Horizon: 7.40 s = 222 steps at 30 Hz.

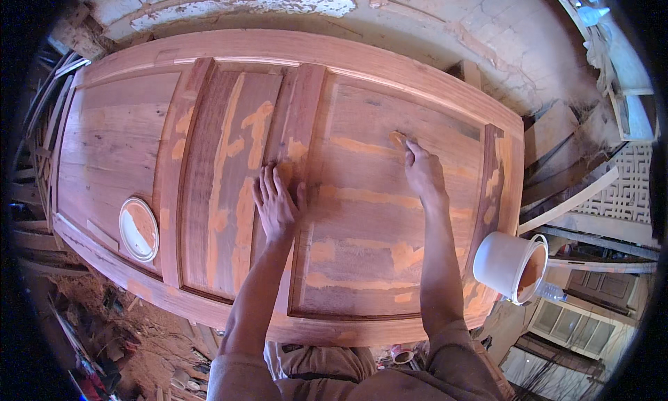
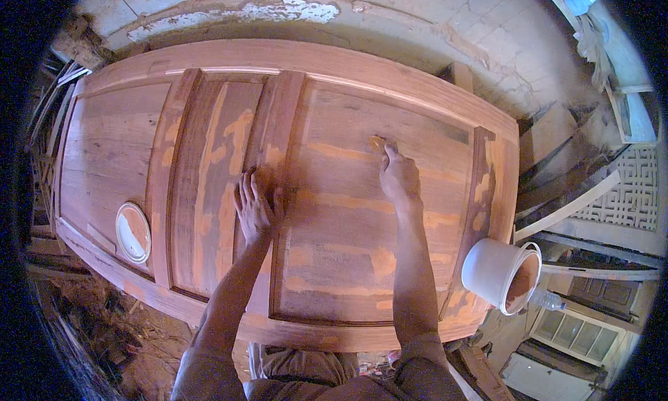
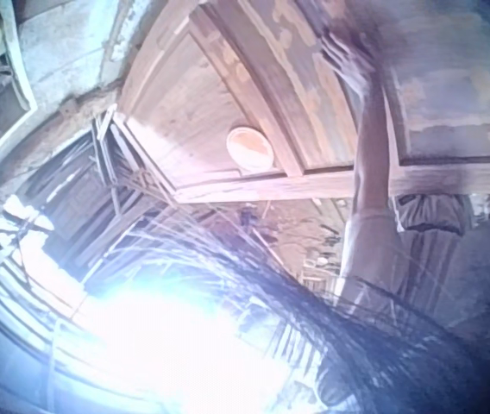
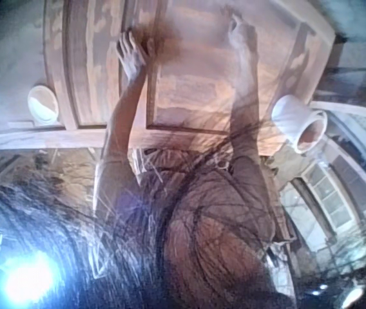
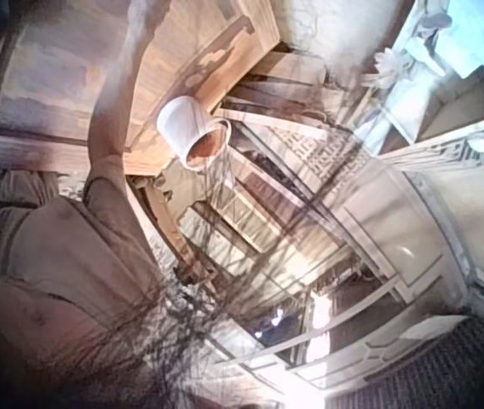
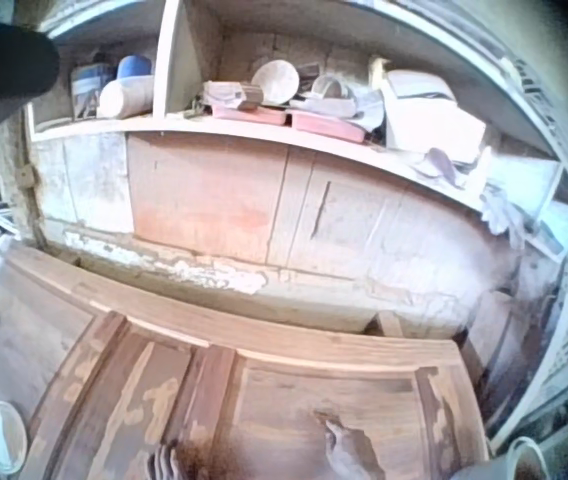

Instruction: The person applies wood filler to a wooden door using a putty knife, repeatedly dipping the tool into a bucket of filler and spreading it over gaps and imperfections on the door surface.

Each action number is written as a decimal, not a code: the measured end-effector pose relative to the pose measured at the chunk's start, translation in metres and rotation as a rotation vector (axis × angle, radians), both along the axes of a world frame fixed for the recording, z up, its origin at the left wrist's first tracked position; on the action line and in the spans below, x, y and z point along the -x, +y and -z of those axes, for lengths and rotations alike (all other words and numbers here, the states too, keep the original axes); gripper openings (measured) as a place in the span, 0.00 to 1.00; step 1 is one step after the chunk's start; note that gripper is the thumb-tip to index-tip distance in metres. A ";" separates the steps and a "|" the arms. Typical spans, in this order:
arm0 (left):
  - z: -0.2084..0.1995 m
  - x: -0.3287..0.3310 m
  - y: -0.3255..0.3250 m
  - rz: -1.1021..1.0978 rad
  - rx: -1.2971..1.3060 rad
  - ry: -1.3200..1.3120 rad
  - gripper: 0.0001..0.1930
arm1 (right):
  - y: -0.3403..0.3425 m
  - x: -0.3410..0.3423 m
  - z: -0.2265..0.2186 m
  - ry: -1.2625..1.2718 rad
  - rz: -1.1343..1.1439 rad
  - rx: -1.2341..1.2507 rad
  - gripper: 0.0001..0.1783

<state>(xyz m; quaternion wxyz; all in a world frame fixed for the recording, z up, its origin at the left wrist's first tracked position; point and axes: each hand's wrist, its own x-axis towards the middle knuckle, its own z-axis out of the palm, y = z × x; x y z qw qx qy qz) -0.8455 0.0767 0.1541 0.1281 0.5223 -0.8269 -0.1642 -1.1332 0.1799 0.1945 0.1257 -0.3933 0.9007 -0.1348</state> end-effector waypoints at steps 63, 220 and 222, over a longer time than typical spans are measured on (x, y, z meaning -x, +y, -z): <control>0.004 0.006 0.006 0.005 0.118 -0.037 0.30 | -0.040 0.085 -0.036 -0.303 -0.631 -0.480 0.17; 0.012 0.003 0.007 0.057 0.185 -0.002 0.29 | 0.137 0.067 0.027 -0.034 0.136 0.087 0.18; 0.012 0.006 0.007 0.066 0.180 0.001 0.29 | 0.135 0.075 0.026 0.003 0.172 0.104 0.17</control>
